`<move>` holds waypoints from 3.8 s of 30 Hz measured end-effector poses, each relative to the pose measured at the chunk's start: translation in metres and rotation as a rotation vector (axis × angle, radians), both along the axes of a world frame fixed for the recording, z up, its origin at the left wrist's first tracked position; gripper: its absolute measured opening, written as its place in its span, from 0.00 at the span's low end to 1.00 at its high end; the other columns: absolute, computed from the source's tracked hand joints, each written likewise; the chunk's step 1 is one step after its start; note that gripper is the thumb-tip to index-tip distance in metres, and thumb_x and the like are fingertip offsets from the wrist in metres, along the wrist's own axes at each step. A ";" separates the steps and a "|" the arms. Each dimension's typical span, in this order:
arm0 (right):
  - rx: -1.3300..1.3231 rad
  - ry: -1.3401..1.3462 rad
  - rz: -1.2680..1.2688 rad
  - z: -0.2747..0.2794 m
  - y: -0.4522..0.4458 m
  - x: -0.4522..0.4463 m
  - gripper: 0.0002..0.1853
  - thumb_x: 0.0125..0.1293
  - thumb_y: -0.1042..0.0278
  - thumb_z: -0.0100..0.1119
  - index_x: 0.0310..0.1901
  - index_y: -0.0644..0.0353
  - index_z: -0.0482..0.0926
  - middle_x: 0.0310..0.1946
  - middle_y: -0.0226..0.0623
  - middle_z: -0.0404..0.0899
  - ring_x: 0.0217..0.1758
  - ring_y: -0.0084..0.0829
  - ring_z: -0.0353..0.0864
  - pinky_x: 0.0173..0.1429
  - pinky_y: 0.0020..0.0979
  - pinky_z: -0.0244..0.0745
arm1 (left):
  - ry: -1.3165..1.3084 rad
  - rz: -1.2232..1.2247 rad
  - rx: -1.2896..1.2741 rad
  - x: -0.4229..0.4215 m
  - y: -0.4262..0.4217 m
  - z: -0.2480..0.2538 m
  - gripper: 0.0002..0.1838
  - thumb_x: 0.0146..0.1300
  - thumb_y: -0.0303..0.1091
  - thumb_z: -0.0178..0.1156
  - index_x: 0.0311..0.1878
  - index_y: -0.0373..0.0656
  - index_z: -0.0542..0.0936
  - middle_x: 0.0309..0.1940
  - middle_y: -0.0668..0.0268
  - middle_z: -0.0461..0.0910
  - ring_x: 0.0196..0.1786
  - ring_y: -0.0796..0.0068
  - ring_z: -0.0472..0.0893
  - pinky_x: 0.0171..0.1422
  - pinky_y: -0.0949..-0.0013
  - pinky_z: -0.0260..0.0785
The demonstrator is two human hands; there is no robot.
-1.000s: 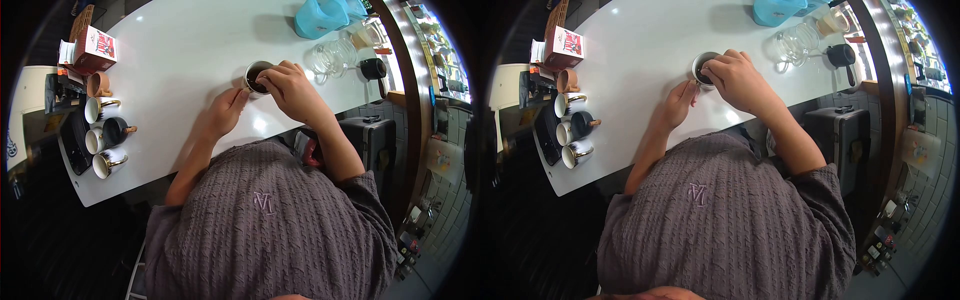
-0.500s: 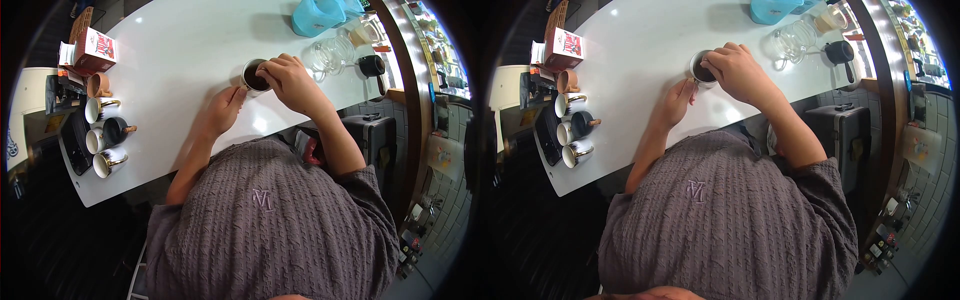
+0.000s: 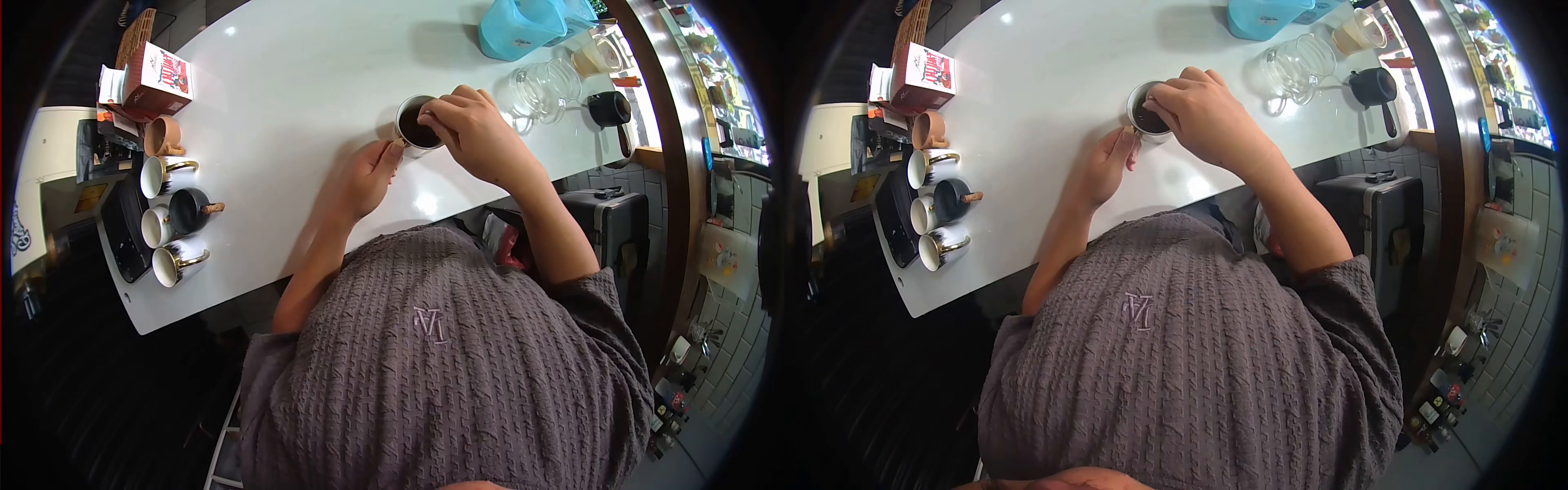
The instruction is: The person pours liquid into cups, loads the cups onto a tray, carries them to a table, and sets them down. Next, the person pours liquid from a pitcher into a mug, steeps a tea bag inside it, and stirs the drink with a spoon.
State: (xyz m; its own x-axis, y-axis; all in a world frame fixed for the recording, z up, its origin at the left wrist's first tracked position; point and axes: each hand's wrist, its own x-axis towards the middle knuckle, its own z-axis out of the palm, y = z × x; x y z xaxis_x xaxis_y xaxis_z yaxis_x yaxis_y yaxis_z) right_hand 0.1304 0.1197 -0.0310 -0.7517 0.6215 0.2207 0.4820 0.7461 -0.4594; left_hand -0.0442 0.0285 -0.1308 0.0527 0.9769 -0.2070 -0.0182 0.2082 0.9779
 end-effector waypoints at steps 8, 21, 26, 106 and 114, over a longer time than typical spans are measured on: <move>0.085 0.067 -0.024 -0.005 0.002 -0.003 0.07 0.63 0.69 0.56 0.39 0.58 0.81 0.35 0.33 0.82 0.41 0.37 0.76 0.53 0.36 0.69 | -0.016 -0.002 0.019 0.000 0.000 -0.008 0.22 0.74 0.50 0.47 0.32 0.41 0.73 0.22 0.74 0.67 0.27 0.84 0.67 0.34 0.77 0.62; 0.107 0.021 -0.039 -0.006 0.003 -0.002 0.06 0.64 0.68 0.56 0.36 0.60 0.80 0.31 0.33 0.80 0.41 0.38 0.76 0.54 0.35 0.69 | -0.017 -0.007 0.010 0.000 0.000 -0.008 0.22 0.74 0.51 0.46 0.31 0.41 0.72 0.23 0.74 0.68 0.27 0.83 0.67 0.34 0.76 0.63; 0.021 0.100 0.032 -0.008 0.002 -0.001 0.06 0.64 0.68 0.56 0.38 0.60 0.80 0.32 0.34 0.80 0.41 0.38 0.76 0.54 0.36 0.69 | -0.005 -0.038 -0.022 0.000 0.000 -0.010 0.21 0.76 0.49 0.41 0.31 0.44 0.70 0.25 0.74 0.66 0.30 0.82 0.65 0.38 0.76 0.61; 0.038 0.087 0.009 -0.008 -0.003 0.002 0.07 0.62 0.70 0.56 0.39 0.60 0.80 0.33 0.36 0.81 0.40 0.38 0.76 0.53 0.37 0.69 | -0.024 -0.057 -0.030 0.000 0.001 -0.010 0.20 0.76 0.48 0.41 0.32 0.45 0.70 0.26 0.74 0.67 0.31 0.83 0.65 0.40 0.76 0.61; 0.341 0.303 -0.031 0.021 -0.018 0.027 0.09 0.54 0.75 0.64 0.39 0.57 0.81 0.31 0.30 0.80 0.32 0.30 0.74 0.39 0.31 0.66 | -0.121 -0.050 0.037 0.002 0.000 -0.007 0.20 0.76 0.47 0.39 0.31 0.45 0.69 0.26 0.74 0.66 0.31 0.82 0.65 0.39 0.76 0.61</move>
